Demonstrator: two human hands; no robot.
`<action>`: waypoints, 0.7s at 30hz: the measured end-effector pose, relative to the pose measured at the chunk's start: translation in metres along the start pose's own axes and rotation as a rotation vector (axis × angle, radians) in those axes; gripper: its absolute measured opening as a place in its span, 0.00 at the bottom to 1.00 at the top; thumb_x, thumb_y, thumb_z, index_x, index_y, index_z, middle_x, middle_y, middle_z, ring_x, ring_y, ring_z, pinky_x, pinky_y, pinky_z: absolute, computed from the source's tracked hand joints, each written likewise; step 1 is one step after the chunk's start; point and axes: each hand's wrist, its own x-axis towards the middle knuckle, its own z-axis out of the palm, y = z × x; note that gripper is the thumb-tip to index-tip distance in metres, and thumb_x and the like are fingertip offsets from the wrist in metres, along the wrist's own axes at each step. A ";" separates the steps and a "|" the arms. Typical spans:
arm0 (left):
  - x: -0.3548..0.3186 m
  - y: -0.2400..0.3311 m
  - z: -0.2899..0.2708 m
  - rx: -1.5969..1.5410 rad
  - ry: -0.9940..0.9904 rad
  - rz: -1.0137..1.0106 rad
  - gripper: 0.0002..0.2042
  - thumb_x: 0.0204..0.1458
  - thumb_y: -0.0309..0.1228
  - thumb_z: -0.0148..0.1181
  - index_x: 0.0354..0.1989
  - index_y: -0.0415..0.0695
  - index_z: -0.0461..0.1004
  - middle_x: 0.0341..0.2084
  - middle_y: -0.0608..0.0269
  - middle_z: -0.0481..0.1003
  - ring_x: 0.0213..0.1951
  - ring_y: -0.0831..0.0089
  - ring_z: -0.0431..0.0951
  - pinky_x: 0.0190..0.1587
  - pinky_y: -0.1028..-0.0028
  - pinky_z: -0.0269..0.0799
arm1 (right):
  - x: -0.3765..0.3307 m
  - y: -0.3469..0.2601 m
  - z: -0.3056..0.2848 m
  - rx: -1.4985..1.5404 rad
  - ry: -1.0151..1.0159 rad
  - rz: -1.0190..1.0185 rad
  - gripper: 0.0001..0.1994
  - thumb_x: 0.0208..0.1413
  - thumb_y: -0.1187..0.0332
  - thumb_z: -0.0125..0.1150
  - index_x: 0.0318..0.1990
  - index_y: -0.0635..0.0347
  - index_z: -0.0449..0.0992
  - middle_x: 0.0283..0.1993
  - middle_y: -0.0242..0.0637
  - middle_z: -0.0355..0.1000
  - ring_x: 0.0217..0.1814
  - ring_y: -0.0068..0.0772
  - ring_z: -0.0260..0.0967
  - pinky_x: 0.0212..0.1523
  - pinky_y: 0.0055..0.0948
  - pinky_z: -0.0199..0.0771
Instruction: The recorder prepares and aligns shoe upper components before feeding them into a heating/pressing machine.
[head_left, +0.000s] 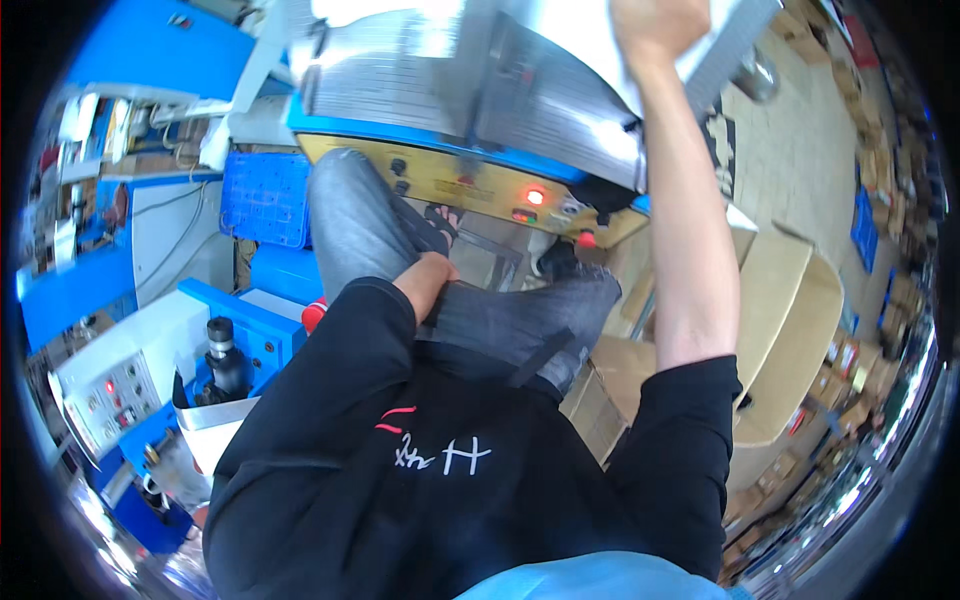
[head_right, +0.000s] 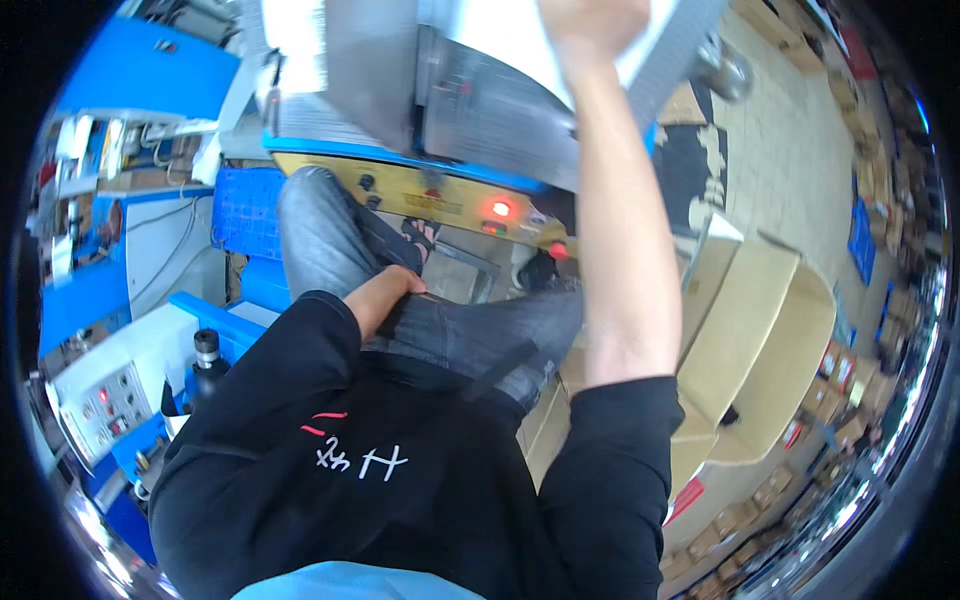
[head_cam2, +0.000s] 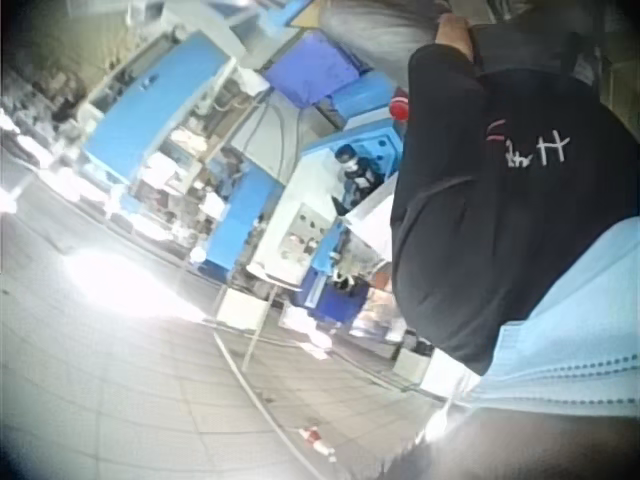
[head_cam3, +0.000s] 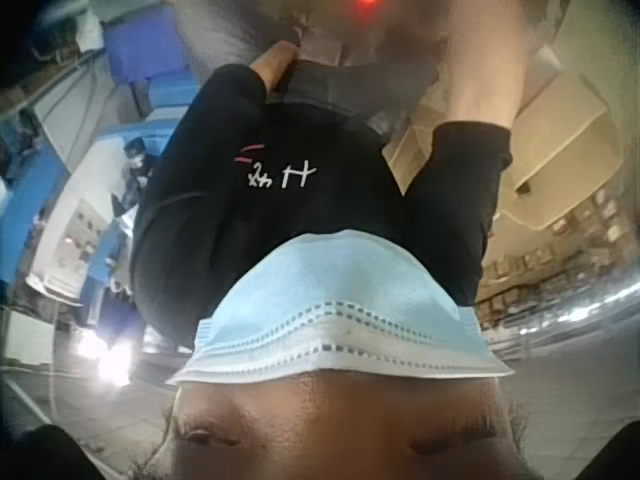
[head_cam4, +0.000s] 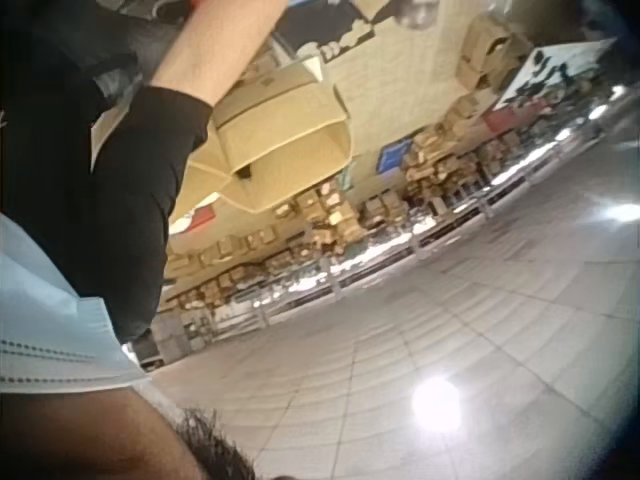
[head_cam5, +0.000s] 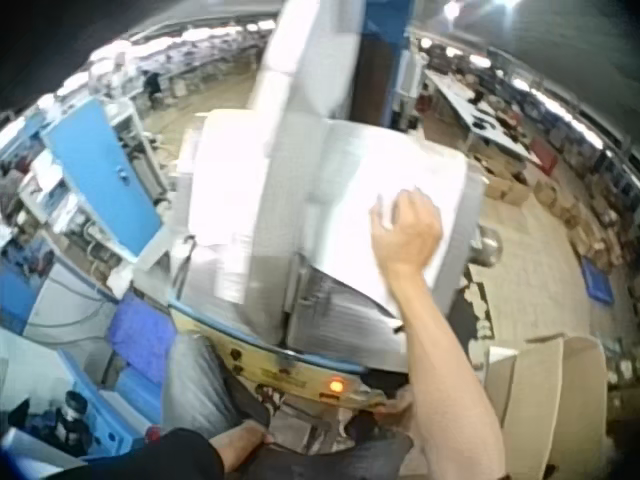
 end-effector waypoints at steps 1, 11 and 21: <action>0.040 0.034 0.028 -0.017 -0.019 0.061 0.31 0.56 0.54 0.36 0.57 0.43 0.69 0.59 0.51 0.65 0.62 0.56 0.63 0.63 0.63 0.56 | 0.000 0.000 -0.009 -0.231 -0.488 0.178 0.12 0.46 0.62 0.62 0.30 0.62 0.71 0.33 0.45 0.69 0.40 0.47 0.66 0.42 0.43 0.65; 0.015 0.323 0.214 -0.203 0.136 0.286 0.30 0.55 0.53 0.37 0.56 0.43 0.70 0.59 0.52 0.66 0.61 0.56 0.64 0.62 0.63 0.57 | 0.017 0.028 0.023 -0.152 -0.177 0.008 0.13 0.46 0.59 0.59 0.30 0.60 0.74 0.32 0.42 0.73 0.36 0.45 0.71 0.37 0.35 0.69; 0.001 0.337 0.268 -0.339 0.455 0.590 0.29 0.55 0.53 0.39 0.55 0.44 0.71 0.58 0.52 0.67 0.60 0.56 0.65 0.62 0.63 0.58 | 0.104 0.092 0.164 0.164 -0.130 -0.172 0.17 0.49 0.64 0.53 0.43 0.66 0.73 0.40 0.53 0.70 0.46 0.55 0.65 0.48 0.45 0.63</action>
